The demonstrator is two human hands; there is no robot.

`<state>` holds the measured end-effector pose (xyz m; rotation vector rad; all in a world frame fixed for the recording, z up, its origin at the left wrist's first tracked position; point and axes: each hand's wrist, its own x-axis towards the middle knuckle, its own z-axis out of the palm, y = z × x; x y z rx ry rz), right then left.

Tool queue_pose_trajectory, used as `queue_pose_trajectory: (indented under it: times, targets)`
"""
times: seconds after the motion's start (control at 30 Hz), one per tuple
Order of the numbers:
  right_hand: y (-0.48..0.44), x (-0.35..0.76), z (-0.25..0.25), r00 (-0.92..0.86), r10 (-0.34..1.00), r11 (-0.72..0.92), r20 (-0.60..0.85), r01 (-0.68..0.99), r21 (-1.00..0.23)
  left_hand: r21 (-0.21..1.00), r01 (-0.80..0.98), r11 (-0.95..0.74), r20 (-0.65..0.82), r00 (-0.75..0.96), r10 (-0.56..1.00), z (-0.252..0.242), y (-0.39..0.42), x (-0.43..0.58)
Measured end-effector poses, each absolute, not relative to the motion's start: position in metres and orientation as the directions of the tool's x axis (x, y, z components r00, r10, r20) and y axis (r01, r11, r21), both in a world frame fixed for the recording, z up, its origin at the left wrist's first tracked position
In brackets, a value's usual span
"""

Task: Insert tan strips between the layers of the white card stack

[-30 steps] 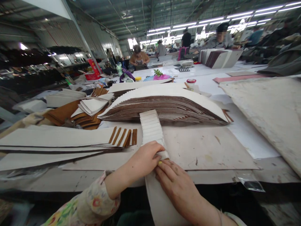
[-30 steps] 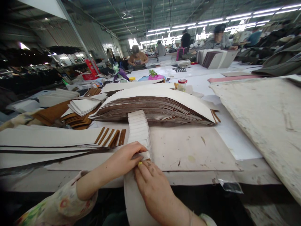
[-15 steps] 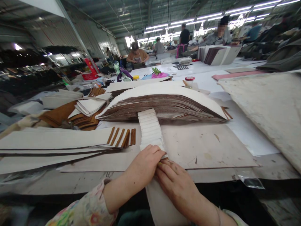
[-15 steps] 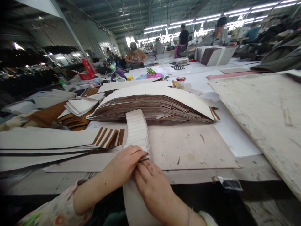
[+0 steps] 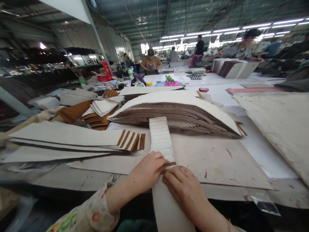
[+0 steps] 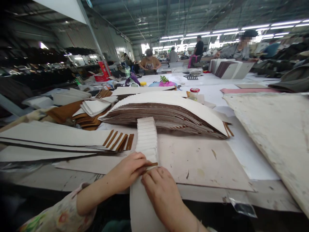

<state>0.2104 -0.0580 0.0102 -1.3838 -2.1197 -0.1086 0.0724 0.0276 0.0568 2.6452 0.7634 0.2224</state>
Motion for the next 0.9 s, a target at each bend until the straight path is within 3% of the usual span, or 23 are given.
queue_pose_trajectory:
  times: [0.13,0.33,0.6,0.9]
  targets:
    - [-0.053,0.212,0.013,-0.267,0.854,0.410,0.446,0.873,-0.263,0.497,0.528,-0.688,0.072,0.765,0.640,0.054,0.032,0.053]
    - [-0.042,0.218,0.020,-0.198,0.862,0.337,0.468,0.912,-0.235,0.559,0.524,-0.642,0.082,0.736,0.672,0.049,0.032,0.045]
    - [-0.031,0.218,0.032,-0.314,0.905,0.396,0.288,0.870,-0.294,0.529,0.490,-0.692,0.118,0.766,0.632,0.045,0.029,0.046]
    - [-0.032,0.215,0.025,-0.385,0.876,0.443,0.291,0.881,-0.169,0.450,0.492,-0.745,0.095,0.803,0.588,0.044,0.027,0.047]
